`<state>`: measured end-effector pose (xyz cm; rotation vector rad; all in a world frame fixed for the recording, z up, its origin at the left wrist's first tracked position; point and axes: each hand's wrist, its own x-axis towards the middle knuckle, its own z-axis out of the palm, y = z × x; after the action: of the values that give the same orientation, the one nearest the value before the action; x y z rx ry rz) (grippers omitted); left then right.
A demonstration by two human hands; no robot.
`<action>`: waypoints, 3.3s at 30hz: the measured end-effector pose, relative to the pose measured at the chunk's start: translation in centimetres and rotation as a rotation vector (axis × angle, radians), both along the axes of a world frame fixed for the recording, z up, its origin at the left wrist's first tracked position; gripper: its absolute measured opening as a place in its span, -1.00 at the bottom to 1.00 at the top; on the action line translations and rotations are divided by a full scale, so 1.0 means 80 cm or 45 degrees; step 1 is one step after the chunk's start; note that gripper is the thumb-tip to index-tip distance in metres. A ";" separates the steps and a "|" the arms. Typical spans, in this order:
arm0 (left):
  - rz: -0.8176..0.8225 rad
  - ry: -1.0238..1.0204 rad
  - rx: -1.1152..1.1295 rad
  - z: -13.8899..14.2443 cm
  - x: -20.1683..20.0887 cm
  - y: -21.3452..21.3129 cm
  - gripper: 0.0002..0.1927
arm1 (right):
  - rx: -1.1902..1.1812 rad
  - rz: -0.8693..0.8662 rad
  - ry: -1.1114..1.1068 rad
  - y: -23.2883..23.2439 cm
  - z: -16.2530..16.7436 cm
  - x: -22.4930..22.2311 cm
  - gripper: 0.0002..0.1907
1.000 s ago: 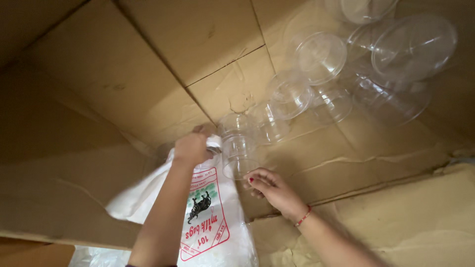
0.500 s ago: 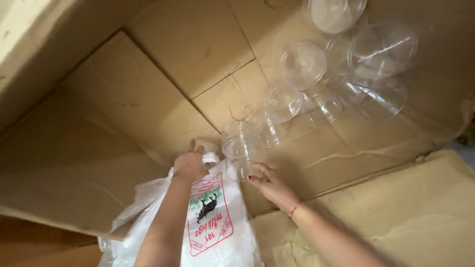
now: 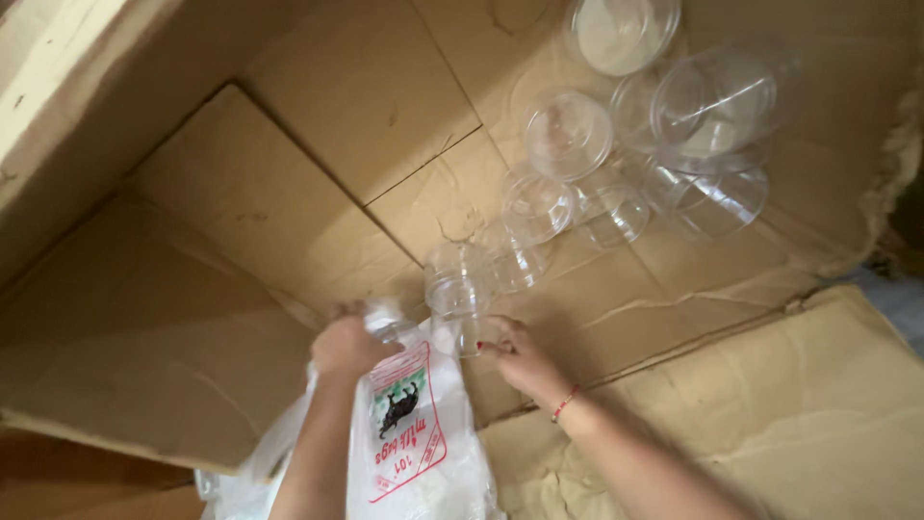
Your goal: The person places clear plastic containers into white plastic bags inside a cardboard box. They repeatedly pick up containers, insert them into bags, and arrange the filled bags within the box.
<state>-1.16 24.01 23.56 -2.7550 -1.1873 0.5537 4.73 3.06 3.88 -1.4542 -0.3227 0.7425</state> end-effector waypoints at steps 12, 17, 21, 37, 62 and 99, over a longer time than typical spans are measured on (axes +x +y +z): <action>0.521 -1.205 -1.316 -0.082 -0.087 -0.093 -0.26 | 0.431 0.324 -0.326 -0.040 0.083 0.005 -0.17; 0.460 -1.246 -1.236 -0.055 -0.095 -0.092 -0.39 | 0.219 0.222 -0.882 -0.042 0.093 0.001 -0.20; 0.485 -1.324 -1.495 -0.011 -0.135 -0.101 -0.48 | 0.119 0.025 -0.957 -0.041 0.104 -0.012 -0.40; 0.652 -1.925 -1.306 -0.040 -0.126 -0.149 -0.62 | 0.601 0.339 0.413 -0.055 0.086 -0.008 -0.61; 0.823 -1.833 -1.570 -0.072 -0.106 -0.156 -0.43 | 0.630 -0.028 0.646 -0.039 0.056 -0.022 -0.86; 1.014 -1.510 -1.055 -0.210 -0.114 -0.082 -0.22 | 0.254 -0.054 0.116 -0.030 0.041 0.003 -0.85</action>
<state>-10.28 17.44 6.74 -3.1129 -2.8709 -1.0297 4.97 0.67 7.19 -1.2319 -0.2867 0.7187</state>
